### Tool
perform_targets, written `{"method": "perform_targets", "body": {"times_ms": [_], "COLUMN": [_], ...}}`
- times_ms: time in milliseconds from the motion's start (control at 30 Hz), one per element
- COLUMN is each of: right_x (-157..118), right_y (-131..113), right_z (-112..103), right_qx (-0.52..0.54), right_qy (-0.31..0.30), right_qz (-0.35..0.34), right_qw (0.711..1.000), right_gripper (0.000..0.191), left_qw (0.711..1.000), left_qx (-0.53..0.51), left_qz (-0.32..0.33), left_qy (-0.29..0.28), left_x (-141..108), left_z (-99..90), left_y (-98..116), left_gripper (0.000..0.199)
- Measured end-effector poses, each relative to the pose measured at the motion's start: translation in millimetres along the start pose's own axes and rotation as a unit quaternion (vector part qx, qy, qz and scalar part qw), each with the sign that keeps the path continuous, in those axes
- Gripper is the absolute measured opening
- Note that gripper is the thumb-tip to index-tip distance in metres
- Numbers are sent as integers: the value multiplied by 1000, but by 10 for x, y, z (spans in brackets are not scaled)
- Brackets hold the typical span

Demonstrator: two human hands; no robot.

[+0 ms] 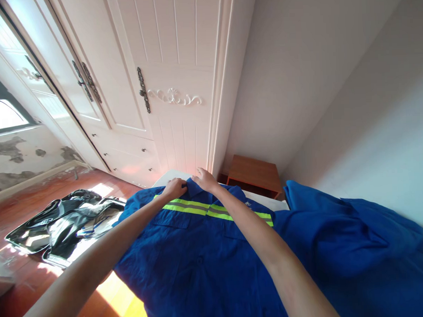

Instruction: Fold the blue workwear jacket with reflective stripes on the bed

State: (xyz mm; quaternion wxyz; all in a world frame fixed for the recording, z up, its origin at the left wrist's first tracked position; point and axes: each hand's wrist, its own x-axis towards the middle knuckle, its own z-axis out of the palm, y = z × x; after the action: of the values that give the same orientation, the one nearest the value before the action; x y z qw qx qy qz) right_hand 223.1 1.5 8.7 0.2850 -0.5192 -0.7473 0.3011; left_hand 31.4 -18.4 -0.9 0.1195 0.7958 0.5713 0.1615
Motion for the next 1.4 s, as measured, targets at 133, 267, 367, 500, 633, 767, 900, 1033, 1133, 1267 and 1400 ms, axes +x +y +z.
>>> {"method": "perform_targets", "body": {"times_ms": [133,267,367,500,633,767,900,1033,1133,1267,1400], "right_x": [360,390,342,281,219,199,229,244,228,174,96], "right_y": [25,242,381,445,396,298,215,182,226,384,477], "right_z": [90,-29,-98,-102,-109,-129,-88,-73,-160,-357,-488], "right_qx": [41,113,177,254,299,295,269,263,254,216,204], "right_qy": [-71,-135,-116,-88,-118,-156,-132,-114,-151,-190,-186], "right_qz": [4,21,17,-1,-10,4,9,4,-17,13,33], "right_qw": [997,984,977,963,947,943,954,958,955,958,961], "right_gripper": [50,32,41,57,65,69,65,61,66,77,71], "left_qw": [998,988,976,956,942,930,919,939,931,899,876], "left_qx": [-65,-152,-215,-277,-315,-363,-390,-338,-362,-437,-482], "left_qz": [2,-3,-32,-96,-111,-53,22,62,40,-19,-20], "left_qy": [7,-14,-30,-22,-9,-21,-49,-19,9,15,8], "left_x": [18,50,99,173,208,170,114,115,132,118,71], "left_z": [-14,-78,-99,-67,-32,-62,-120,-148,-146,-117,-68], "left_y": [76,-9,-109,-218,-230,-116,6,35,19,-6,-10], "left_gripper": [29,35,22,29,35,35,51,46,43,44,47]}}
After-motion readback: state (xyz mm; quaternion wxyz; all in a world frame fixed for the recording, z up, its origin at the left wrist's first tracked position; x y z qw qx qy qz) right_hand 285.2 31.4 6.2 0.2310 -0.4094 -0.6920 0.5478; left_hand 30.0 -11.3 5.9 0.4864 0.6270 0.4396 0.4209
